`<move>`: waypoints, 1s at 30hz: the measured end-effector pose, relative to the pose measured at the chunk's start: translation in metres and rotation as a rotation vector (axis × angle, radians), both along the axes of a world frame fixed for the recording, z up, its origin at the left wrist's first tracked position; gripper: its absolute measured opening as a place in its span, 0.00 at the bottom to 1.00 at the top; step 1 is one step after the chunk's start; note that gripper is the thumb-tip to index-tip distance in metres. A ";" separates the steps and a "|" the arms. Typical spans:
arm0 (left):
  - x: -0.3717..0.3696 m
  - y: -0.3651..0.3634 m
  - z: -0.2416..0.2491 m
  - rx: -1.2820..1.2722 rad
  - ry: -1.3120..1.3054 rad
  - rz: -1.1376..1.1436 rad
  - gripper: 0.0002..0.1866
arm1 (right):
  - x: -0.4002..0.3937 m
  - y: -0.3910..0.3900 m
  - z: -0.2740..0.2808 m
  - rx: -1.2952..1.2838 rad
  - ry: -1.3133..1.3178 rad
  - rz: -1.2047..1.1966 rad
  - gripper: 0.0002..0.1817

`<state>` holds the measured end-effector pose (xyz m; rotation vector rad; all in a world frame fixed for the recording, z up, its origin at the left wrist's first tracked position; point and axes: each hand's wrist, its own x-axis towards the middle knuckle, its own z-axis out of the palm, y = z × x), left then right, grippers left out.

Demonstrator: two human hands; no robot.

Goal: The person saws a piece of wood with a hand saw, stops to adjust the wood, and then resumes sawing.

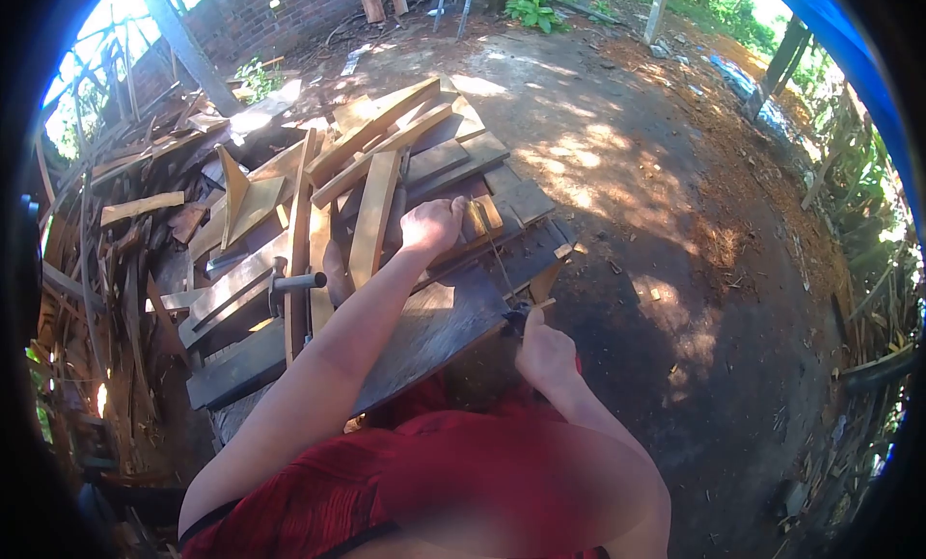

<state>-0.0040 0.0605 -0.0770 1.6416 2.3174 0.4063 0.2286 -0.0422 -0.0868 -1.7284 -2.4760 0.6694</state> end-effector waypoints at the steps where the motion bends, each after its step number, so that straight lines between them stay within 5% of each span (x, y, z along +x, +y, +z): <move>1: 0.000 -0.001 0.000 0.010 -0.019 -0.011 0.28 | 0.000 -0.001 0.003 -0.009 -0.013 0.013 0.17; 9: 0.000 0.004 -0.008 0.031 0.039 -0.007 0.25 | -0.072 0.085 0.010 0.095 0.082 -0.004 0.13; 17: 0.001 0.000 -0.002 0.008 -0.013 -0.004 0.28 | 0.002 -0.006 0.002 -0.051 -0.001 -0.034 0.17; 25: 0.000 0.004 -0.013 0.050 0.014 -0.003 0.27 | -0.065 0.081 0.009 0.085 0.080 -0.010 0.12; 30: 0.001 0.002 -0.007 0.023 -0.022 0.003 0.28 | -0.056 0.071 0.002 0.089 0.080 -0.013 0.13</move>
